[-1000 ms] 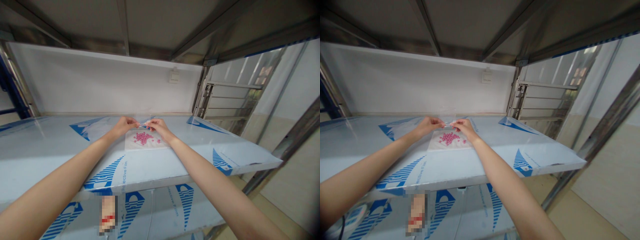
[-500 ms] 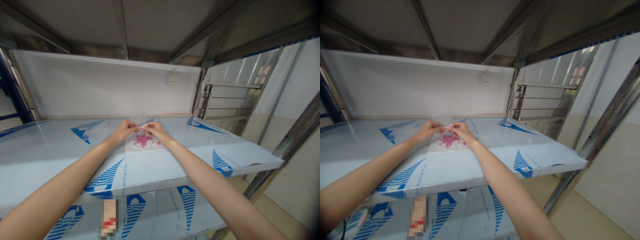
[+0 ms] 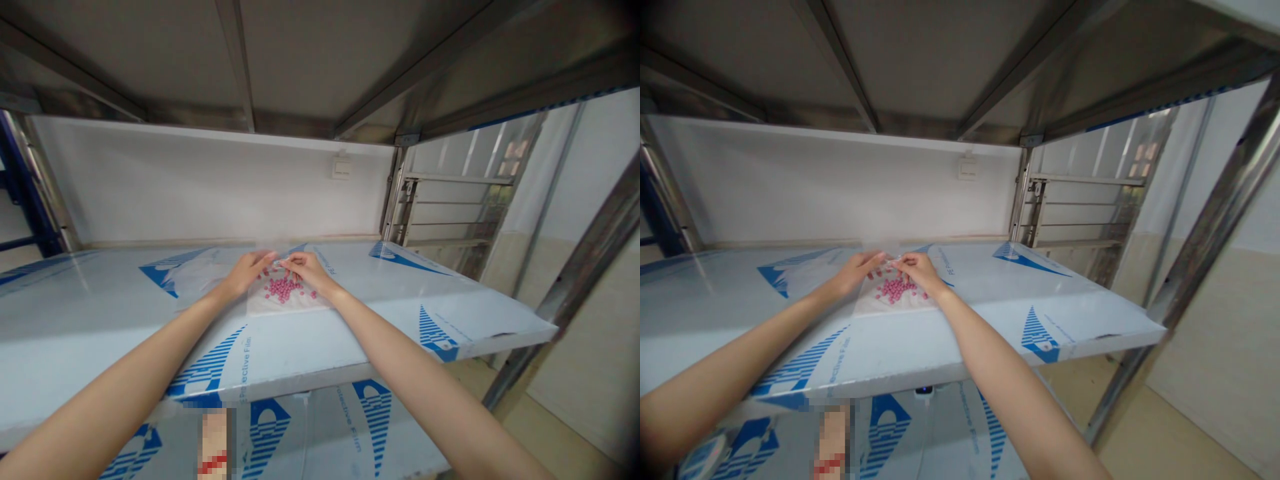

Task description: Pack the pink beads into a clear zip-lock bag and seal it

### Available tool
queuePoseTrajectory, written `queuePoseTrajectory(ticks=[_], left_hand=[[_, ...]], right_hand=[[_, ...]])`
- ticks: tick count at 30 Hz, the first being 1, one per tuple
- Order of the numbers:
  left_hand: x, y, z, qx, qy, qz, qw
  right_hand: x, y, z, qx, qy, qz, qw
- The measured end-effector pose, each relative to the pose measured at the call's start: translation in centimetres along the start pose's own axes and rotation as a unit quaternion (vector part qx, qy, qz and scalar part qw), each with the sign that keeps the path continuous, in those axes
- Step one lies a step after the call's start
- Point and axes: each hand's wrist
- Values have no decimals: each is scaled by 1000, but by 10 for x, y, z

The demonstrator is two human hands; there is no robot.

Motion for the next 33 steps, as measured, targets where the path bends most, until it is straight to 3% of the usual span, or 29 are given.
queuePoseTrajectory(ticks=[3,6,8,10,12,16,18,21,25,33], left_hand=[[-3,2,1,-14,-25,-58,998],[-4,16,0,-23,-24,-177,984],[-1,31,-1,-133,-49,-308,941],[5,50,-1,-264,-87,-378,883],[13,67,4,-386,-91,-337,854],[24,87,21,-566,21,-72,821],[26,91,27,-589,59,-4,806],[26,95,25,-612,40,-39,789],[25,96,11,-601,-2,-92,794],[26,99,8,-574,12,-78,815]], right_hand=[[-1,0,-4,27,1,12,1000],[-3,4,-11,98,-7,-50,994],[-5,8,-18,180,-5,-108,978],[-5,12,-23,279,-1,-137,950],[-3,15,-27,370,-17,-138,918],[4,21,-30,471,-126,-87,868],[7,25,-30,486,-164,-48,857],[8,30,-29,494,-177,-31,850],[7,35,-26,490,-199,-78,845],[7,39,-24,437,-174,-170,866]])
Point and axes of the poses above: each hand's wrist, its own x-axis away from the middle knuckle, its own y-axis out of the back of the hand, z = x × y, and after that the axes turned 9 degrees about x, right-handed
